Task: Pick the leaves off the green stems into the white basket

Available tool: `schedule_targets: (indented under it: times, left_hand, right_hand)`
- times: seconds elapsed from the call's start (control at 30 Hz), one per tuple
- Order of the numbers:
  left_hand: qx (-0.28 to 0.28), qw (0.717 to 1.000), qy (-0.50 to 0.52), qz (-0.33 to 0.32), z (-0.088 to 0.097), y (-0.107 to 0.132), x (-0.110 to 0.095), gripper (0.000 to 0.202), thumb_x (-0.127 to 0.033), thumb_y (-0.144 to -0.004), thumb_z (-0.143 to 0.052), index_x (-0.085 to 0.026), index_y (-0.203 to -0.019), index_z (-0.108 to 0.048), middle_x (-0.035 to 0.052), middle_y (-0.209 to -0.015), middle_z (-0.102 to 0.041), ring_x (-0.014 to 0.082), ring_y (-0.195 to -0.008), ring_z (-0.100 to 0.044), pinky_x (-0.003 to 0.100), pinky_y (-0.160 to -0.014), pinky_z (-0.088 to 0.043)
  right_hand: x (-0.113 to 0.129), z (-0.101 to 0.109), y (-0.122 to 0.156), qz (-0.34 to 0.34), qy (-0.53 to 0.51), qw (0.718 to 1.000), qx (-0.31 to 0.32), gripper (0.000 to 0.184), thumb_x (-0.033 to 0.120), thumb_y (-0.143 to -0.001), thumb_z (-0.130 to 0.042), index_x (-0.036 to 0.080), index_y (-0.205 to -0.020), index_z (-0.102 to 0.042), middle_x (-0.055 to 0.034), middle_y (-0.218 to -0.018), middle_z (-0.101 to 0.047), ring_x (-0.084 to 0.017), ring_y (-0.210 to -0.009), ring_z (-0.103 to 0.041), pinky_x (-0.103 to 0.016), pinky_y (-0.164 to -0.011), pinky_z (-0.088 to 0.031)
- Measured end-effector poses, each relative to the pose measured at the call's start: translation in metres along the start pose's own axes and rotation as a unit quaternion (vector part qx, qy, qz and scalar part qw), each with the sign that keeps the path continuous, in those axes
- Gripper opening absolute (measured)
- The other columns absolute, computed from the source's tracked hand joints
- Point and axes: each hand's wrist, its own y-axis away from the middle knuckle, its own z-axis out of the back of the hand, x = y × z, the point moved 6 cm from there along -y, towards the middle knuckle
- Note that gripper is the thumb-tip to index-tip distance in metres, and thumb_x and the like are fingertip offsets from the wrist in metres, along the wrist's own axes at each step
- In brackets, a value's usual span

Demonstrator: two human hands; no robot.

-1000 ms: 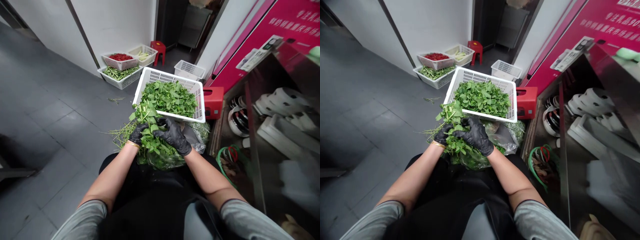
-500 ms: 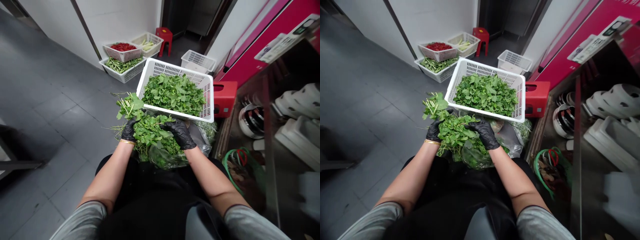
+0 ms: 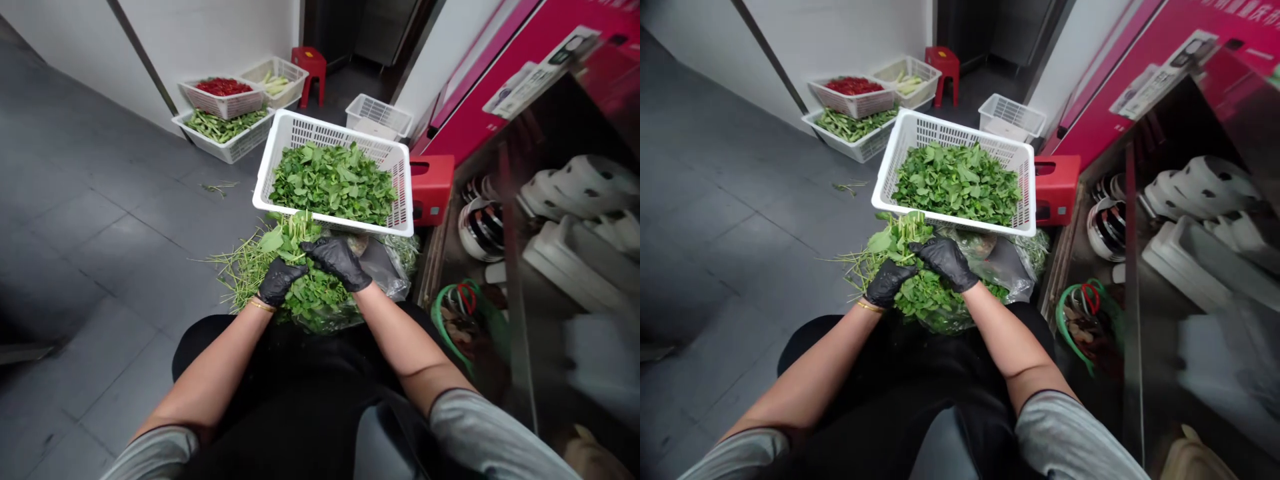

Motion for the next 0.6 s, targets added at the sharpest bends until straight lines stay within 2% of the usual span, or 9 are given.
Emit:
schedule_targets:
  times: [0.13, 0.23, 0.27, 0.33, 0.4, 0.47, 0.53, 0.6]
  left_hand:
    - [0.029, 0.999, 0.012, 0.041, -0.010, 0.002, 0.004, 0.068, -0.032, -0.044, -0.103, -0.018, -0.106, -0.078, 0.0106, -0.110, -0.082, 0.0344, -0.110, -0.074, 0.052, -0.110, -0.052]
    - [0.057, 0.995, 0.021, 0.084, -0.015, 0.005, 0.010, 0.074, -0.034, -0.043, -0.104, -0.018, -0.110, -0.078, 0.0108, -0.110, -0.082, 0.0360, -0.108, -0.075, 0.053, -0.108, -0.054]
    - [0.069, 0.992, 0.029, 0.097, -0.016, 0.007, 0.011, 0.073, -0.035, -0.045, -0.104, -0.018, -0.110, -0.078, 0.0111, -0.109, -0.082, 0.0367, -0.110, -0.075, 0.053, -0.108, -0.053]
    - [0.093, 0.987, 0.051, 0.123, -0.019, 0.010, 0.012, 0.066, -0.034, -0.049, -0.103, -0.016, -0.108, -0.080, 0.0125, -0.107, -0.083, 0.0384, -0.113, -0.074, 0.053, -0.109, -0.053]
    - [0.117, 0.978, 0.083, 0.151, -0.020, 0.014, 0.013, 0.061, -0.033, -0.051, -0.102, -0.015, -0.105, -0.080, 0.0139, -0.104, -0.083, 0.0398, -0.111, -0.076, 0.053, -0.107, -0.055]
    - [0.143, 0.967, 0.122, 0.173, -0.022, 0.018, 0.013, 0.058, -0.032, -0.053, -0.100, -0.014, -0.105, -0.081, 0.0143, -0.104, -0.083, 0.0402, -0.107, -0.077, 0.054, -0.104, -0.057]
    - [0.153, 0.958, 0.153, 0.189, -0.022, 0.020, 0.012, 0.055, -0.031, -0.054, -0.099, -0.015, -0.104, -0.081, 0.0138, -0.103, -0.083, 0.0403, -0.105, -0.078, 0.055, -0.102, -0.059]
    - [0.138, 0.955, 0.166, 0.204, -0.020, 0.021, 0.013, 0.049, -0.030, -0.053, -0.098, -0.015, -0.096, -0.082, 0.0135, -0.099, -0.083, 0.0409, -0.104, -0.078, 0.055, -0.100, -0.060]
  right_hand:
    - [-0.009, 0.013, -0.009, -0.015, -0.022, 0.997, -0.069, 0.047, 0.061, -0.081, -0.074, 0.021, -0.060, -0.061, -0.0012, -0.060, -0.063, -0.014, -0.059, -0.056, -0.030, -0.060, -0.051]
    - [0.000, 0.021, -0.006, -0.029, -0.005, 0.996, -0.081, 0.051, 0.065, -0.082, -0.072, 0.021, -0.058, -0.059, -0.0007, -0.058, -0.061, -0.014, -0.055, -0.052, -0.030, -0.057, -0.047]
    - [0.007, 0.024, -0.004, -0.011, 0.012, 0.996, -0.084, 0.049, 0.063, -0.084, -0.072, 0.021, -0.062, -0.063, -0.0014, -0.062, -0.063, -0.015, -0.059, -0.055, -0.030, -0.061, -0.049]
    - [0.027, 0.031, 0.003, 0.070, 0.063, 0.993, -0.073, 0.036, 0.054, -0.088, -0.073, 0.020, -0.078, -0.075, -0.0043, -0.081, -0.072, -0.019, -0.078, -0.066, -0.034, -0.078, -0.055]
    - [0.045, 0.032, 0.010, 0.168, 0.129, 0.977, -0.021, 0.023, 0.043, -0.092, -0.072, 0.023, -0.100, -0.082, -0.0068, -0.110, -0.077, -0.024, -0.106, -0.069, -0.039, -0.100, -0.053]
    - [0.053, 0.028, 0.016, 0.220, 0.184, 0.957, 0.049, 0.022, 0.035, -0.094, -0.070, 0.026, -0.110, -0.082, -0.0077, -0.130, -0.073, -0.026, -0.124, -0.065, -0.042, -0.113, -0.047]
    - [0.054, 0.030, 0.019, 0.222, 0.207, 0.951, 0.057, 0.020, 0.033, -0.095, -0.069, 0.027, -0.108, -0.083, -0.0081, -0.131, -0.072, -0.027, -0.126, -0.064, -0.043, -0.115, -0.046]
    - [0.052, 0.040, 0.020, 0.176, 0.191, 0.966, -0.016, 0.020, 0.038, -0.097, -0.066, 0.025, -0.101, -0.082, -0.0085, -0.115, -0.075, -0.027, -0.114, -0.067, -0.042, -0.107, -0.049]
